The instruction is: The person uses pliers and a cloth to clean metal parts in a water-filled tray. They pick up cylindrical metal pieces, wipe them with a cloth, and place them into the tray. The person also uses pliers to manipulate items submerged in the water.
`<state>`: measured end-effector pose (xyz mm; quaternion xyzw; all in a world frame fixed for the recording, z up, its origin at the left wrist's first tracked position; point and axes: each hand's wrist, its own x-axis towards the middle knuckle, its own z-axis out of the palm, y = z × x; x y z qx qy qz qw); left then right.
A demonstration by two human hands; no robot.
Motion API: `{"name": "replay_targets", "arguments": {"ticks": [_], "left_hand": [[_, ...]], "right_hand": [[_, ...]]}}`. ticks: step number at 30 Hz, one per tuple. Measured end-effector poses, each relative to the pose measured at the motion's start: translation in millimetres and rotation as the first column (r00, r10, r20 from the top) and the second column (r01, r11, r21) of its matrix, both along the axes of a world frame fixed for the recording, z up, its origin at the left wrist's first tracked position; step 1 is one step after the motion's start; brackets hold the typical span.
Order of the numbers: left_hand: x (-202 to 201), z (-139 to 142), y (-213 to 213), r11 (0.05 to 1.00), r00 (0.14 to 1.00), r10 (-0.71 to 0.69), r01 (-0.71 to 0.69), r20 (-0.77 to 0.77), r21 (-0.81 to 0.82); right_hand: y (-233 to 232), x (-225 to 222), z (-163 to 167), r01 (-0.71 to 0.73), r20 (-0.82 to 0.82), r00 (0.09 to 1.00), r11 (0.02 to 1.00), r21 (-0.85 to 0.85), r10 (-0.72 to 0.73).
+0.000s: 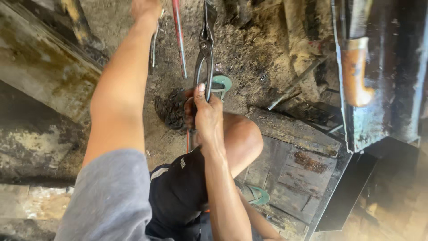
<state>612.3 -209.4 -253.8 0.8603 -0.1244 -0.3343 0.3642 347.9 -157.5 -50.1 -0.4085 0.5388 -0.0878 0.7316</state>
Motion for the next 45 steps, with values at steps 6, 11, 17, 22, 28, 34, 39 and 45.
{"name": "replay_targets", "arguments": {"ticks": [6,11,17,22,28,34,39,45], "left_hand": [[-133,111,69,0.631,0.271,-0.094,-0.728,-0.958,-0.268],[-214,188,71,0.420,0.139,-0.486,-0.829,-0.863,-0.369],[-244,228,48,0.398,0.292,-0.451,-0.780,-0.843,-0.483],[-263,213,38,0.426,0.211,-0.471,-0.796,-0.856,-0.430],[-271,196,26,0.538,0.196,-0.382,-0.747,-0.903,-0.390],[-257,183,20,0.578,0.257,-0.333,-0.705,-0.907,-0.411],[-224,186,28,0.558,0.252,-0.243,-0.753,-0.937,-0.347],[-206,205,40,0.539,0.229,-0.104,-0.805,-0.968,-0.249]], "right_hand": [[-20,-11,50,-0.439,-0.505,0.862,0.565,-0.698,0.047],[-16,-44,96,-0.609,-0.659,0.751,0.425,-0.670,0.036],[-32,-96,132,-0.733,-0.718,0.675,0.043,-0.679,0.171],[-119,-119,151,-0.808,-0.758,0.579,-0.092,-0.582,-0.300],[-188,-90,134,-0.834,-0.844,0.505,0.151,-0.531,-0.182],[-164,-88,147,-0.795,-0.797,0.553,0.131,-0.592,-0.244],[-129,-119,173,-0.849,-0.824,0.477,0.080,-0.522,-0.308],[-29,-214,168,-0.783,-0.854,0.444,0.346,-0.516,-0.271]]}}
